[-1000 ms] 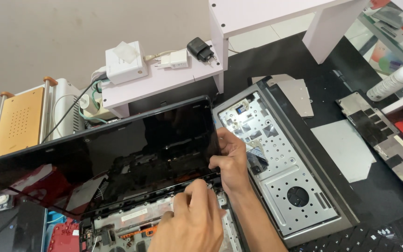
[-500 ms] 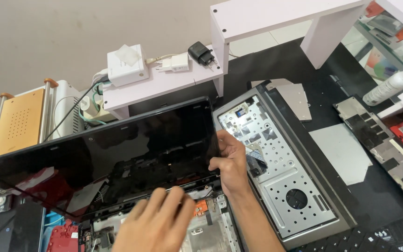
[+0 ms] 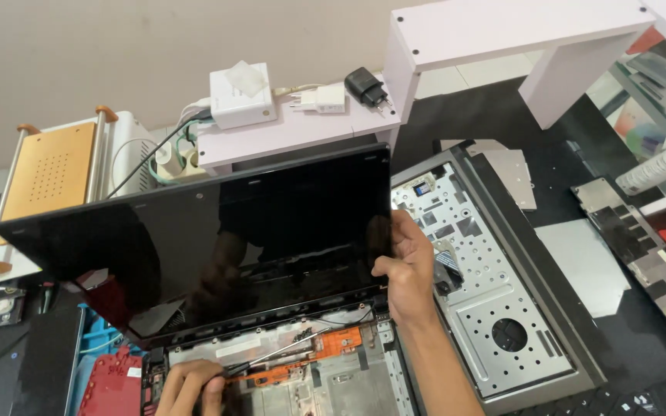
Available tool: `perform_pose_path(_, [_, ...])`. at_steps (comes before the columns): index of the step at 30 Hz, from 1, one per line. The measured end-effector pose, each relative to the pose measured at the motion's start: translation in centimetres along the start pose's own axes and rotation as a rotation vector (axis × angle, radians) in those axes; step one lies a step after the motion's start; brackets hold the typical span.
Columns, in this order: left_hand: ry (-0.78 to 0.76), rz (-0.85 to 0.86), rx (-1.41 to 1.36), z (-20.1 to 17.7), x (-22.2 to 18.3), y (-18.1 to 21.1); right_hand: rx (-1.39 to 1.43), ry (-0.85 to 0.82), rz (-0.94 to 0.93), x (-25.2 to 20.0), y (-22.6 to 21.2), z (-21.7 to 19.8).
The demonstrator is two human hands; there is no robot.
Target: The person works on a disassembled laptop at a repair bench, using a screwdriver to loosen and tighten screws along the hinge area while holding and repositioning the detached screen lid. They repeatedly lift, tilt, and align the screen assembly against the laptop base, working the screws on both sides of the hinge mount.
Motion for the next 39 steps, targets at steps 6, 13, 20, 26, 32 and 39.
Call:
perform_pose_path(6, [0.093,-0.051,-0.043,0.0,-0.4,0.5,-0.135,-0.021,-0.118,-0.3,-2.1,2.4])
perform_pose_path(13, [0.148,-0.038,0.019,-1.0,0.3,2.2,-0.531,0.059,-0.637,-3.3,-3.9,3.4])
perform_pose_path(20, [0.184,-0.071,0.014,-1.6,0.4,2.6,-0.649,-0.177,-0.49,-3.0,-3.4,4.2])
perform_pose_path(26, [0.22,-0.111,0.019,-1.8,-0.1,2.3,-0.802,-0.553,-0.118,-2.7,-2.5,6.7])
perform_pose_path(32, [0.242,-0.108,0.027,-2.0,-0.1,2.7,-0.865,-0.653,0.005,-2.8,-1.5,7.2])
perform_pose_path(39, [0.272,-0.058,0.03,-2.2,0.2,3.2,-0.903,-0.627,0.029,-2.7,-1.5,7.6])
Point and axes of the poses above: each hand's wrist, its own x-axis towards the middle knuckle, its own z-axis out of the palm, y = z × x, the point moved 4 cm from there along x, towards the middle knuckle, and after that the axes turned 9 degrees about -y, right-handed, at the moved point
